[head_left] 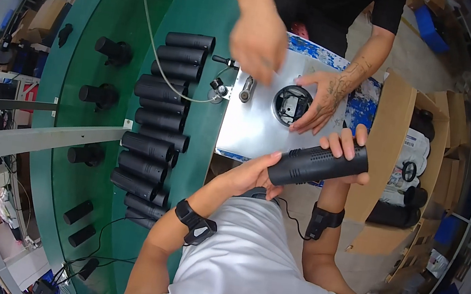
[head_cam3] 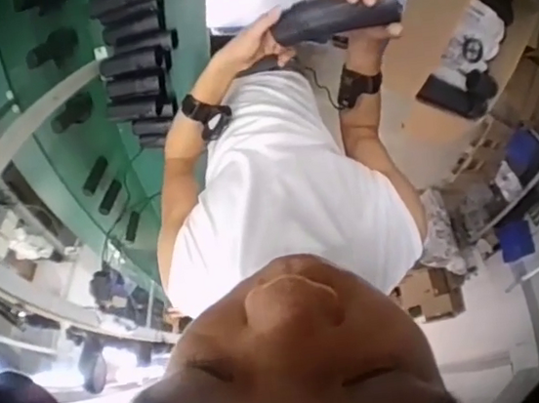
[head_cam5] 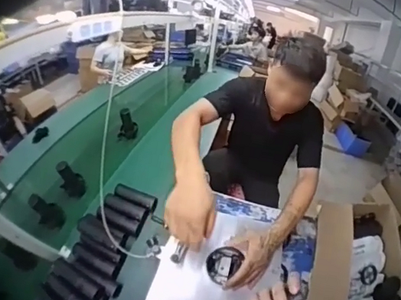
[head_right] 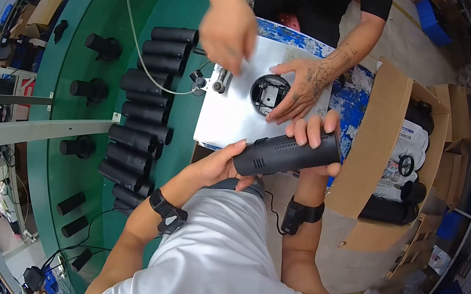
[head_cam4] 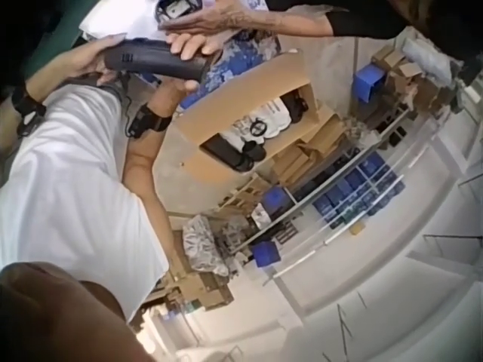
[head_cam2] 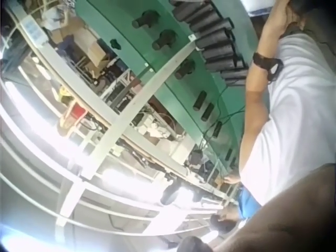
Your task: The person picks up a microphone body, inserts it into a shock mount on a press, and activates the machine. They remove the assembled unit, attach a base ring by hand, and place it on the table before repeating the process.
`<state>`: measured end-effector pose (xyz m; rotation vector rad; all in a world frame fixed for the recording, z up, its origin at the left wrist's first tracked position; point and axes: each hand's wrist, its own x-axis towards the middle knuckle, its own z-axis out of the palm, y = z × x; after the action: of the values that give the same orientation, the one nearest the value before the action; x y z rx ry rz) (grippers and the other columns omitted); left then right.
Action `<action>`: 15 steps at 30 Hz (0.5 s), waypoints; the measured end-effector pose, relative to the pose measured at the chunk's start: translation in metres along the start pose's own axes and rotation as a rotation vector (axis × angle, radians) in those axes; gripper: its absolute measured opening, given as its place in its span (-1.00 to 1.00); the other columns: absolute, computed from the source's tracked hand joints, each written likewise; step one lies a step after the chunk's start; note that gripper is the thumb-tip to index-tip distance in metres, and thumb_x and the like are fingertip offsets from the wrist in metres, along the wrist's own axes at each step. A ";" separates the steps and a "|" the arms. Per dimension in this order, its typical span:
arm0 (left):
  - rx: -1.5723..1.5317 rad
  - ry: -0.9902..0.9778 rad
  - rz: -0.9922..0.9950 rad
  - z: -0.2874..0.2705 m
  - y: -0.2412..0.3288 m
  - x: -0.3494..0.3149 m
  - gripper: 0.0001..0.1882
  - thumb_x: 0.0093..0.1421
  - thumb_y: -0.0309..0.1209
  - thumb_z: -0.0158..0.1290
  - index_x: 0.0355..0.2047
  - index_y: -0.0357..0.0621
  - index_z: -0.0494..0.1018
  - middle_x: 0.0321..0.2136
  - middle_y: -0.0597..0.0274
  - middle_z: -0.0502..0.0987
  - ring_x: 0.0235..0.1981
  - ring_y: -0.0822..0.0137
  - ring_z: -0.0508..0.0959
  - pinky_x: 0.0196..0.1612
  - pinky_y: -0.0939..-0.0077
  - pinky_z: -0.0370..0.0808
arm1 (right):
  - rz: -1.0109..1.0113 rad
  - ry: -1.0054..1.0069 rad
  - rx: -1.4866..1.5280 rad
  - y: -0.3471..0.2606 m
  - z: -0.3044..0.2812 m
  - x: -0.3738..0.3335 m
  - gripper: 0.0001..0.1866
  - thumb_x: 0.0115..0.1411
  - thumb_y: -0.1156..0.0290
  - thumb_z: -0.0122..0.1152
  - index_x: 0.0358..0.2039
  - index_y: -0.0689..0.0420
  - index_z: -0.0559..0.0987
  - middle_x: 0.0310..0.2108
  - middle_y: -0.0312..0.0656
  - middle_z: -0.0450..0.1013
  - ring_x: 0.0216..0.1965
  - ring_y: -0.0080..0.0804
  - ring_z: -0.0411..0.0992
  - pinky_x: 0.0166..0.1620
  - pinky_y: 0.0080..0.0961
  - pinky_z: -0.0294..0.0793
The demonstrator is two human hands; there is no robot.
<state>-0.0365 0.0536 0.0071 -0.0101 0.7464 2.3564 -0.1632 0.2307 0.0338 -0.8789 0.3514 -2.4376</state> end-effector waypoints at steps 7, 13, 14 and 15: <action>0.241 0.259 -0.075 -0.014 -0.005 -0.009 -0.39 0.40 0.06 -0.40 0.01 -0.25 0.35 -0.37 0.12 0.54 -0.36 0.36 0.55 -0.26 0.58 0.43 | -0.128 0.324 -0.686 -0.021 0.015 0.016 -0.41 -0.09 0.22 0.32 -0.10 0.08 0.24 -0.31 -0.23 0.25 -0.21 -0.39 0.26 0.02 -0.31 0.24; 0.212 0.313 -0.058 -0.024 -0.010 -0.025 -0.48 0.40 -0.02 -0.28 0.01 -0.24 0.36 -0.37 0.15 0.55 -0.35 0.41 0.55 -0.24 0.61 0.43 | -0.099 0.160 -0.914 -0.039 0.020 0.032 -0.44 -0.08 0.24 0.33 -0.14 0.10 0.26 -0.34 -0.22 0.28 -0.25 -0.35 0.30 0.03 -0.30 0.25; 0.213 0.329 -0.057 -0.025 -0.010 -0.026 -0.50 0.39 -0.04 -0.25 0.00 -0.24 0.36 -0.36 0.15 0.55 -0.35 0.42 0.55 -0.24 0.62 0.43 | -0.104 0.137 -0.916 -0.040 0.018 0.032 -0.45 -0.08 0.25 0.33 -0.15 0.11 0.26 -0.35 -0.21 0.29 -0.26 -0.34 0.30 0.03 -0.30 0.26; 0.209 0.329 -0.053 -0.026 -0.012 -0.026 -0.50 0.39 -0.04 -0.25 0.00 -0.24 0.36 -0.36 0.15 0.55 -0.35 0.42 0.55 -0.24 0.62 0.43 | -0.110 0.114 -0.917 -0.040 0.017 0.033 -0.46 -0.08 0.26 0.33 -0.16 0.12 0.27 -0.37 -0.21 0.29 -0.27 -0.34 0.31 0.02 -0.31 0.26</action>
<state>-0.0136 0.0319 -0.0154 -0.3306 1.1328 2.2405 -0.1894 0.2445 0.0795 -1.1147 1.5706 -2.3937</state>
